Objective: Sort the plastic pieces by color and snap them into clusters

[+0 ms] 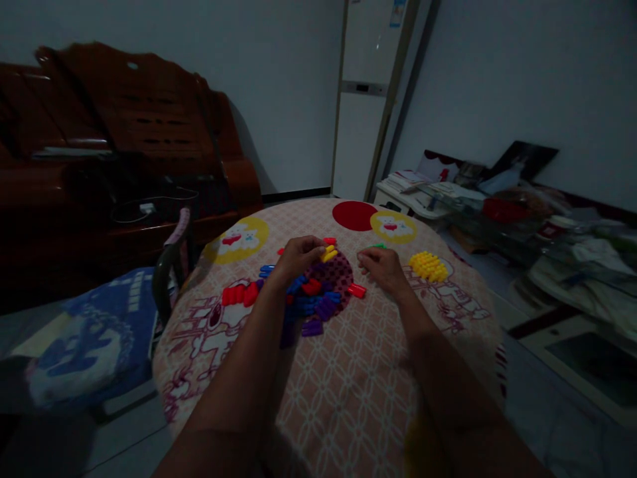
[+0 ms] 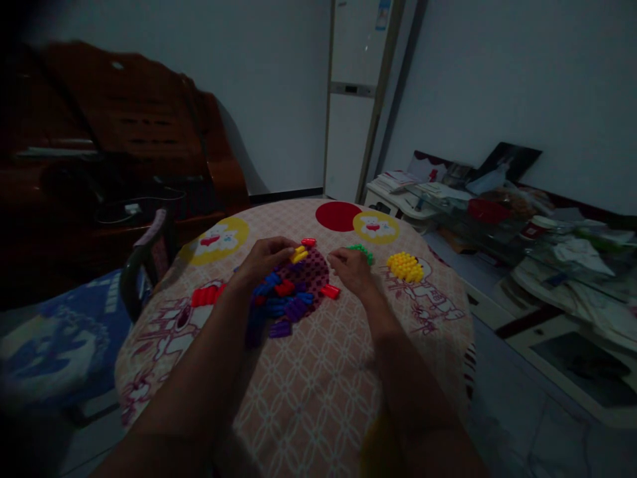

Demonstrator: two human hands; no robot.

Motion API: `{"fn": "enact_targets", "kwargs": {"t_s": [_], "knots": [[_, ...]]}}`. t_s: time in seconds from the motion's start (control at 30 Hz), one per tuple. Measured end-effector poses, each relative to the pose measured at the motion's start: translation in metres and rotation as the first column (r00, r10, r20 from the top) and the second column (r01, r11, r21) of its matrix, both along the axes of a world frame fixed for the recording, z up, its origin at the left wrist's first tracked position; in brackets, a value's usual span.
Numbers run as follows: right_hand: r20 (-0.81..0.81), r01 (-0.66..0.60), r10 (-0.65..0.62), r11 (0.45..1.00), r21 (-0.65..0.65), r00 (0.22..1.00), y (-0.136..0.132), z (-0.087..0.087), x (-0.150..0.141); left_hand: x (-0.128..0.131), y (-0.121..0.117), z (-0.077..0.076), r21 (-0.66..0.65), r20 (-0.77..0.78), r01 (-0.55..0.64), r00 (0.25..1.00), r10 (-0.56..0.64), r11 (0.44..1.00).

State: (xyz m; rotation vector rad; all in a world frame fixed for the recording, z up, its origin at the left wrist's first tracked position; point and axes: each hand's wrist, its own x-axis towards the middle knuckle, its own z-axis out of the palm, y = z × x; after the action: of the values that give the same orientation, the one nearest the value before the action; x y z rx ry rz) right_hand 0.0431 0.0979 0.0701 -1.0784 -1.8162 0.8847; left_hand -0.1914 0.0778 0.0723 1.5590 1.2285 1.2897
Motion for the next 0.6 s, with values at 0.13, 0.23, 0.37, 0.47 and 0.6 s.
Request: {"fn": "enact_targets", "kwargs": {"t_s": [0.13,0.23,0.37,0.47,0.6], "knots": [[-0.061,-0.098,0.093,0.992,-0.083,0.994,0.000,0.001,-0.003,0.036,-0.003,0.000,0.021,-0.024,0.130,0.991,-0.130,0.991],[-0.109,-0.132,0.117,0.981,-0.139,0.987,0.002,0.003,0.000,0.049,-0.001,-0.006,0.051,-0.041,0.120,0.992,-0.118,0.991],[-0.123,-0.128,0.107,0.976,-0.176,0.987,0.003,0.007,0.002,0.054,0.001,-0.011,0.061,-0.042,0.128,0.991,-0.125,0.990],[-0.105,-0.104,0.086,0.978,-0.178,0.991,0.004,0.010,0.008,0.054,0.000,-0.011,0.060,-0.053,0.139,0.989,-0.136,0.988],[0.033,0.106,-0.102,0.981,-0.161,0.994,0.015,0.011,0.037,0.051,-0.001,-0.009,0.042,-0.072,0.091,0.994,-0.088,0.995]]}}
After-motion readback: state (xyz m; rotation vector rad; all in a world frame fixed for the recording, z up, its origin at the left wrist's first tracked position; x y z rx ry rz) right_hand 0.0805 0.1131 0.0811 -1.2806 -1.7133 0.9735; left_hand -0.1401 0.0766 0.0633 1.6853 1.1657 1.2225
